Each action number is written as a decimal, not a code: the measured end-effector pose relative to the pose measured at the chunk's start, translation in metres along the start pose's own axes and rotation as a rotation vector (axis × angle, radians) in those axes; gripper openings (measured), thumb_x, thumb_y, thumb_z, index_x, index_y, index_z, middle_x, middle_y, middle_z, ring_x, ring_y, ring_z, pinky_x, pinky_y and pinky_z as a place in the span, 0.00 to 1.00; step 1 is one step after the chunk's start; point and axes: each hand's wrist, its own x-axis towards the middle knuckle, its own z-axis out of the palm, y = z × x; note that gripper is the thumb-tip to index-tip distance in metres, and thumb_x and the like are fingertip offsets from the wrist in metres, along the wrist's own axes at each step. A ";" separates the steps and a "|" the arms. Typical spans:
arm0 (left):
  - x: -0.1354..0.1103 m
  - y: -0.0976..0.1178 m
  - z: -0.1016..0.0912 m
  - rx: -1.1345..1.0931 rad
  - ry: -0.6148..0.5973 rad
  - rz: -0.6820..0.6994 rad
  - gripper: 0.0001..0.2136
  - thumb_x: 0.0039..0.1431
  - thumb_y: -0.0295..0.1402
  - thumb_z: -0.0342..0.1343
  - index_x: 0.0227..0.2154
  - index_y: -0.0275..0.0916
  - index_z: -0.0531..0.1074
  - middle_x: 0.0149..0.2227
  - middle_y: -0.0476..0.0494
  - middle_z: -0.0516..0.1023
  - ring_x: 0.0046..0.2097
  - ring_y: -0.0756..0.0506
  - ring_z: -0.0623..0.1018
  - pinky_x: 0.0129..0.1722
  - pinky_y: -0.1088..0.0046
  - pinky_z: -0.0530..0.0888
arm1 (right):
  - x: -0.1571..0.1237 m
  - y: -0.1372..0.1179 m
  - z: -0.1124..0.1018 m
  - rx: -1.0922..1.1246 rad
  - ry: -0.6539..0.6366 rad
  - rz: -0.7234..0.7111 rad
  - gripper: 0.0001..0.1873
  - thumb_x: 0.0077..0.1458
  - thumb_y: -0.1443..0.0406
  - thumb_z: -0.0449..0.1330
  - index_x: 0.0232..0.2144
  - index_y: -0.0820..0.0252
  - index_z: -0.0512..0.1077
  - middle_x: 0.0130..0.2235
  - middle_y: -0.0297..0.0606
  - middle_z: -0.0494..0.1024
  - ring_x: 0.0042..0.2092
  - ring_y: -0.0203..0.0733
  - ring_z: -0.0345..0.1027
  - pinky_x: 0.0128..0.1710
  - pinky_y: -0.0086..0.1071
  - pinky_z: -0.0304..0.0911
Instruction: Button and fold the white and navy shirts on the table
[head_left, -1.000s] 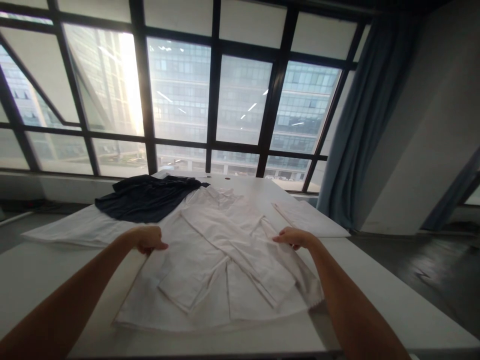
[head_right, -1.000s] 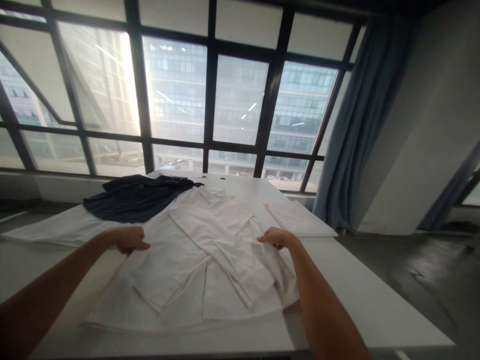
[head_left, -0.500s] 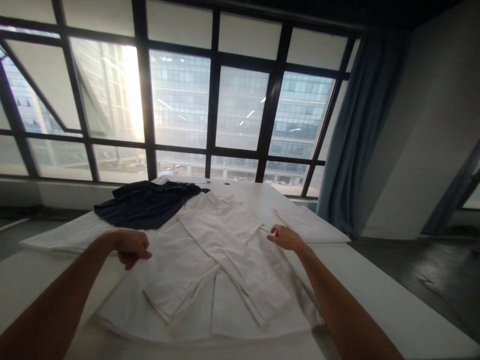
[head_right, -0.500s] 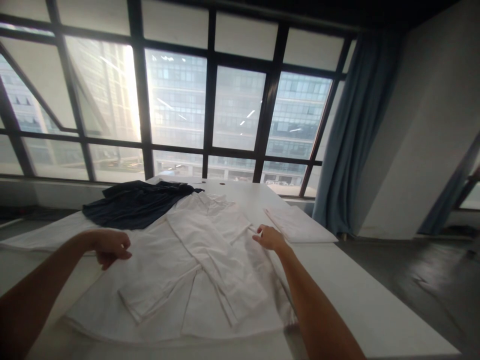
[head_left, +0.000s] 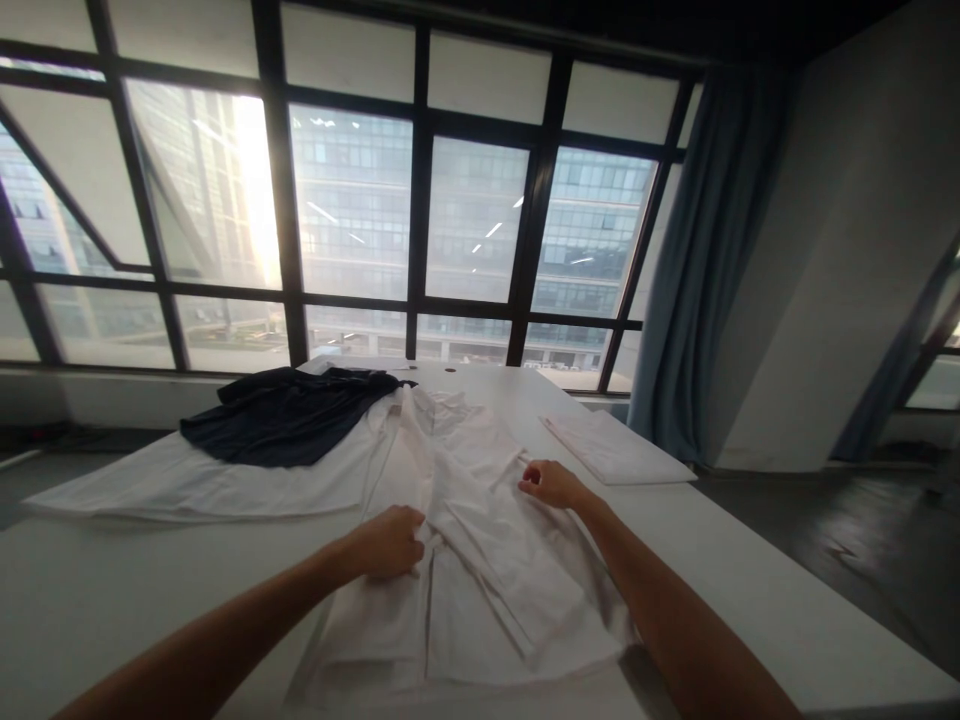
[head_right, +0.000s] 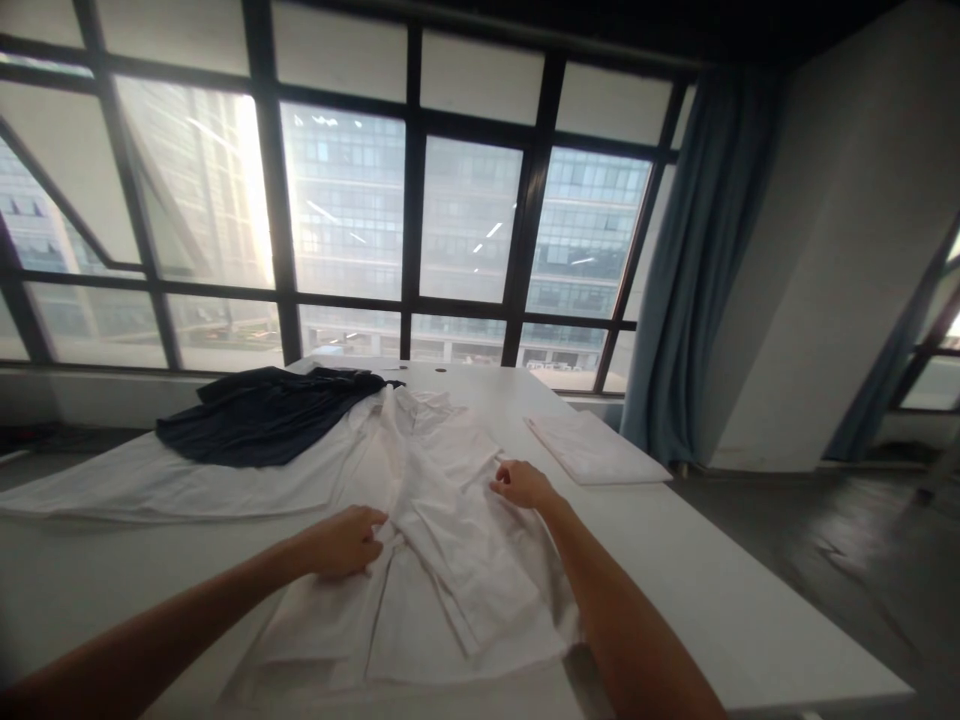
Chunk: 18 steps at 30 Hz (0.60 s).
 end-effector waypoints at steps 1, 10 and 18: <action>0.002 0.001 0.005 0.004 0.003 0.000 0.16 0.48 0.28 0.50 0.39 0.32 0.76 0.30 0.37 0.81 0.35 0.41 0.80 0.35 0.71 0.72 | 0.000 0.000 0.000 -0.002 -0.003 -0.002 0.15 0.54 0.57 0.59 0.38 0.62 0.76 0.39 0.41 0.80 0.39 0.41 0.72 0.38 0.28 0.60; 0.009 -0.006 0.006 -0.472 0.014 0.007 0.20 0.56 0.37 0.52 0.50 0.34 0.70 0.17 0.52 0.73 0.19 0.49 0.72 0.22 0.77 0.68 | -0.002 -0.001 0.000 -0.002 0.006 -0.035 0.14 0.54 0.58 0.59 0.37 0.62 0.77 0.38 0.41 0.80 0.38 0.41 0.72 0.36 0.28 0.60; 0.010 -0.027 0.004 -0.389 -0.059 0.234 0.26 0.60 0.45 0.51 0.55 0.32 0.68 0.31 0.41 0.81 0.31 0.45 0.79 0.36 0.68 0.74 | -0.001 0.001 0.001 0.019 -0.006 -0.042 0.15 0.53 0.58 0.60 0.38 0.63 0.77 0.37 0.42 0.80 0.36 0.41 0.72 0.35 0.28 0.61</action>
